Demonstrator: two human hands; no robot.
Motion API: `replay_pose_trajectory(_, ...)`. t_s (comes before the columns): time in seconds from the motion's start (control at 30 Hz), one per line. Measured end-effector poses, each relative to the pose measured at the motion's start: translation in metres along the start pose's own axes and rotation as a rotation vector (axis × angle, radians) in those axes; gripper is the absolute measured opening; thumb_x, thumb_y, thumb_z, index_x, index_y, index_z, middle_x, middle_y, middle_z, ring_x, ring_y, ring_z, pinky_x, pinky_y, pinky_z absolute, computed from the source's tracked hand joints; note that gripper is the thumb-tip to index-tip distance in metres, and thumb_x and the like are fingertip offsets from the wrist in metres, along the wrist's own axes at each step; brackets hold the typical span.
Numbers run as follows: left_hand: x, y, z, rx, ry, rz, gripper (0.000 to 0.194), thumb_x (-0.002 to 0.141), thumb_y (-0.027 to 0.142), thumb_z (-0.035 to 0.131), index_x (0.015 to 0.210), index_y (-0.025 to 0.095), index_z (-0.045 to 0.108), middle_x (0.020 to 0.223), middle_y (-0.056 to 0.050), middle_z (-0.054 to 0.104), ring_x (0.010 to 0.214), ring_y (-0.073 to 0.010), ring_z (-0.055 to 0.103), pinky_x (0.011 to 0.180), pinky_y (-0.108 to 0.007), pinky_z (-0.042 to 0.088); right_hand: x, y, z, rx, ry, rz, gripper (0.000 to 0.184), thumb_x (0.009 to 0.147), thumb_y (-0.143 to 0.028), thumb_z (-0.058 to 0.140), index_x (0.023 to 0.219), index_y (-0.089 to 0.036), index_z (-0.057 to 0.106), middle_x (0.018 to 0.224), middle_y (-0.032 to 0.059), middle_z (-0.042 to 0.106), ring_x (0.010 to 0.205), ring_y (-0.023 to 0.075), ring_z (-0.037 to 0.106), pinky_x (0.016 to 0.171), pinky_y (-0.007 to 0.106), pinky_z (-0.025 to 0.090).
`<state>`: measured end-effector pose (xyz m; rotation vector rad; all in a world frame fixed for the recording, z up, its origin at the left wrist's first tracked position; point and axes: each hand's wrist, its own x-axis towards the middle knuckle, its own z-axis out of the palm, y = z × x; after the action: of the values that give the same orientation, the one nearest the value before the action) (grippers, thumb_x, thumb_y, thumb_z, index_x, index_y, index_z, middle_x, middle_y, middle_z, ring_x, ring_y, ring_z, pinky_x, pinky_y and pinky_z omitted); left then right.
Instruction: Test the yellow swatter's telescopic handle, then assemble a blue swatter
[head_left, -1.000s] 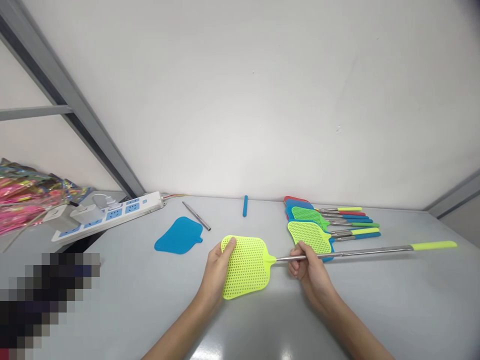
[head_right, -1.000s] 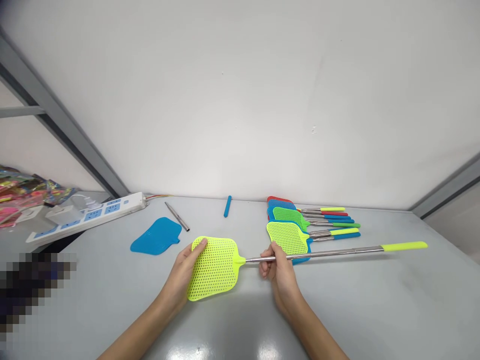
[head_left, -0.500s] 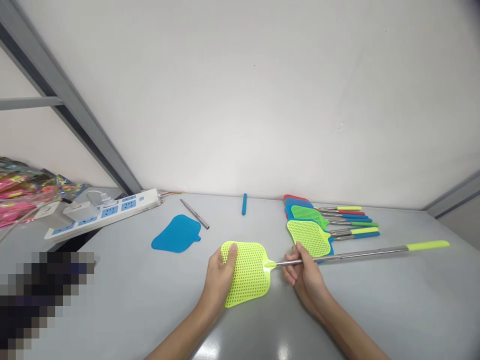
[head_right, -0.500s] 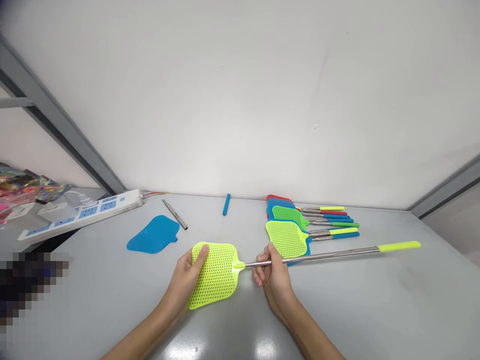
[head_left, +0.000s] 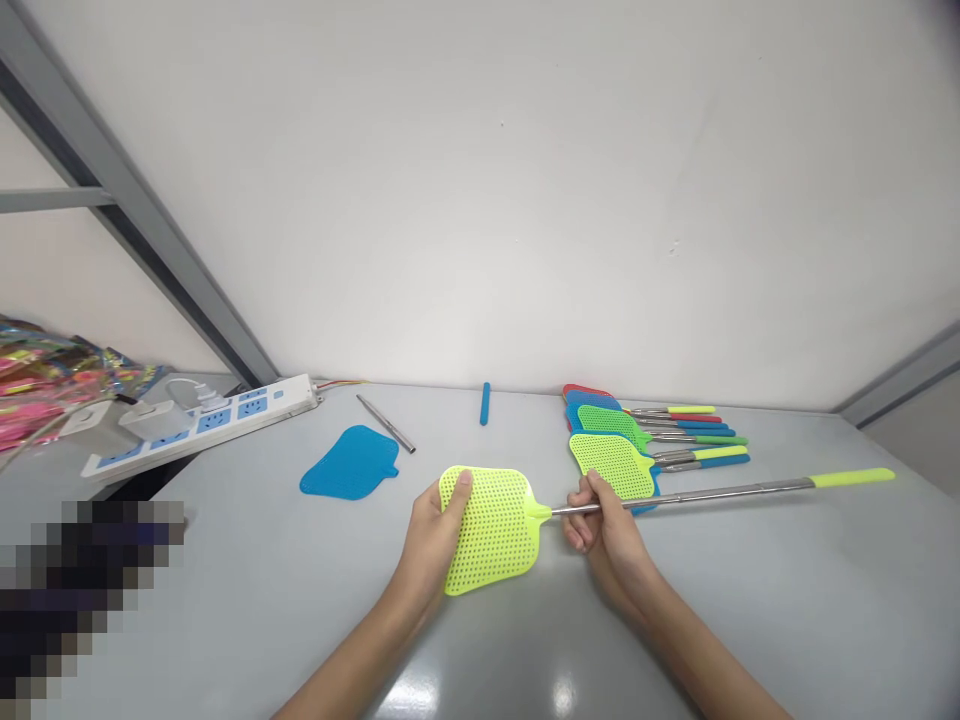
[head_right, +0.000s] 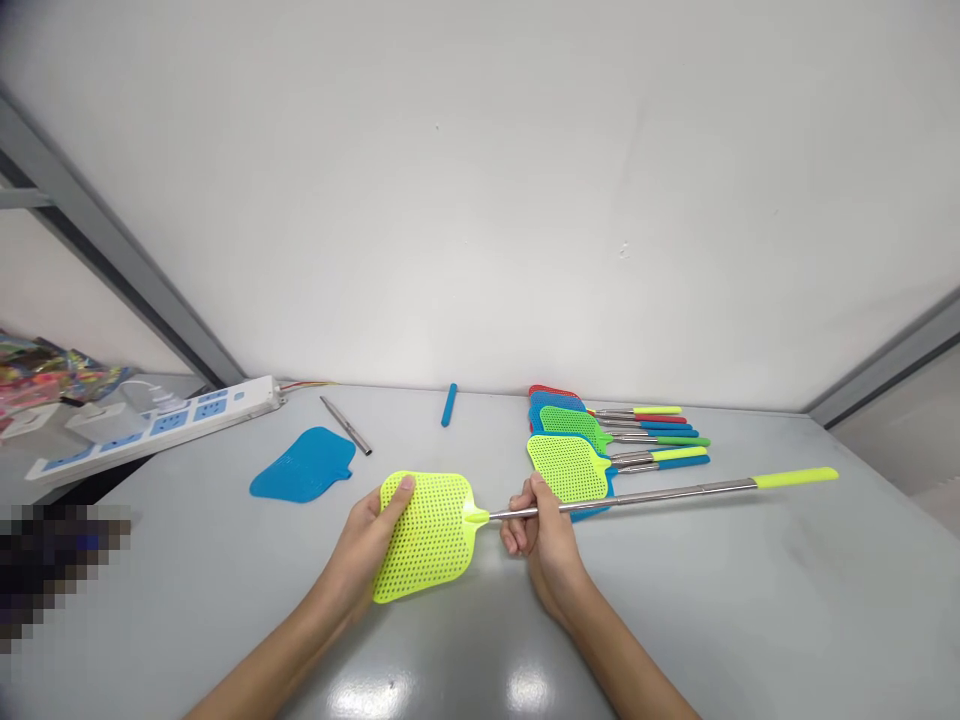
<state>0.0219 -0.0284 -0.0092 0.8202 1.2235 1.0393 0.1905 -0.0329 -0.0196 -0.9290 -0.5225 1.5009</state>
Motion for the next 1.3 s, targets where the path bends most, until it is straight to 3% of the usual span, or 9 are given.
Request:
replay_pose_trajectory(0.13,0.004,0.004,-0.004,0.007,-0.030,0.068,0.038,0.067,0.046,0.050,0.092,0.017,0.055,0.066,-0.003,0.063,0.054,-0.0162,0.057,0.051,-0.025,0.043,0.000,-0.003,-0.003,-0.101,0.071,0.025,0.030,0.070,-0.043,0.048,0.054,-0.017,0.047,0.037,-0.0070,0.026,0.035,0.0059,0.026,0.038,0.020,0.022)
replay_pose_trajectory(0.27,0.007,0.008,-0.006,0.002,-0.032,0.091,0.041,0.065,0.047,0.052,0.091,0.015,0.056,0.066,-0.004,0.063,0.054,-0.0170,0.057,0.050,-0.025,0.042,0.003,-0.008,-0.009,-0.147,0.115,-0.061,0.026,0.067,-0.040,0.054,0.057,-0.016,0.052,0.039,-0.0070,0.025,0.037,0.0059,0.025,0.038,0.021,0.021)
replay_pose_trajectory(0.43,0.013,0.012,-0.012,0.021,0.021,0.133,0.043,0.064,0.048,0.052,0.092,0.015,0.056,0.064,-0.004,0.063,0.053,-0.0169,0.058,0.050,-0.025,0.042,0.014,-0.025,-0.025,-0.031,0.141,-0.183,0.028,0.069,-0.041,0.049,0.055,-0.017,0.051,0.039,-0.0071,0.023,0.036,0.0060,0.023,0.038,0.022,0.021)
replay_pose_trajectory(0.63,0.021,0.019,-0.021,0.057,0.012,0.150,0.043,0.064,0.046,0.054,0.091,0.014,0.055,0.065,-0.005,0.063,0.054,-0.0176,0.058,0.050,-0.025,0.042,0.026,-0.037,-0.044,0.046,0.261,-0.259,0.029,0.069,-0.040,0.050,0.051,-0.016,0.050,0.037,-0.0070,0.023,0.036,0.0053,0.022,0.036,0.021,0.020)
replay_pose_trajectory(0.9,0.031,0.021,-0.032,0.165,0.087,0.165,0.044,0.066,0.049,0.049,0.091,0.013,0.052,0.071,-0.007,0.061,0.061,-0.0189,0.058,0.050,-0.025,0.042,0.030,-0.041,-0.049,0.091,0.316,-0.276,0.028,0.070,-0.036,0.049,0.050,-0.016,0.049,0.036,-0.0071,0.022,0.036,0.0049,0.020,0.035,0.020,0.020)
replay_pose_trajectory(1.13,0.039,0.015,-0.040,0.438,0.238,0.284,0.041,0.063,0.050,0.051,0.086,0.016,0.051,0.079,-0.007,0.061,0.060,-0.0172,0.057,0.048,-0.023,0.040,0.031,-0.035,-0.049,0.109,0.345,-0.266,0.027,0.069,-0.035,0.048,0.050,-0.016,0.046,0.037,-0.0077,0.022,0.034,0.0043,0.020,0.034,0.019,0.020)
replay_pose_trajectory(1.3,0.039,0.014,-0.037,0.416,0.251,0.287,0.042,0.062,0.049,0.052,0.089,0.018,0.048,0.077,-0.005,0.061,0.057,-0.0161,0.057,0.048,-0.024,0.042,0.033,-0.035,-0.052,0.117,0.378,-0.272,0.026,0.069,-0.033,0.047,0.050,-0.016,0.043,0.035,-0.0083,0.021,0.033,0.0039,0.019,0.033,0.018,0.019)
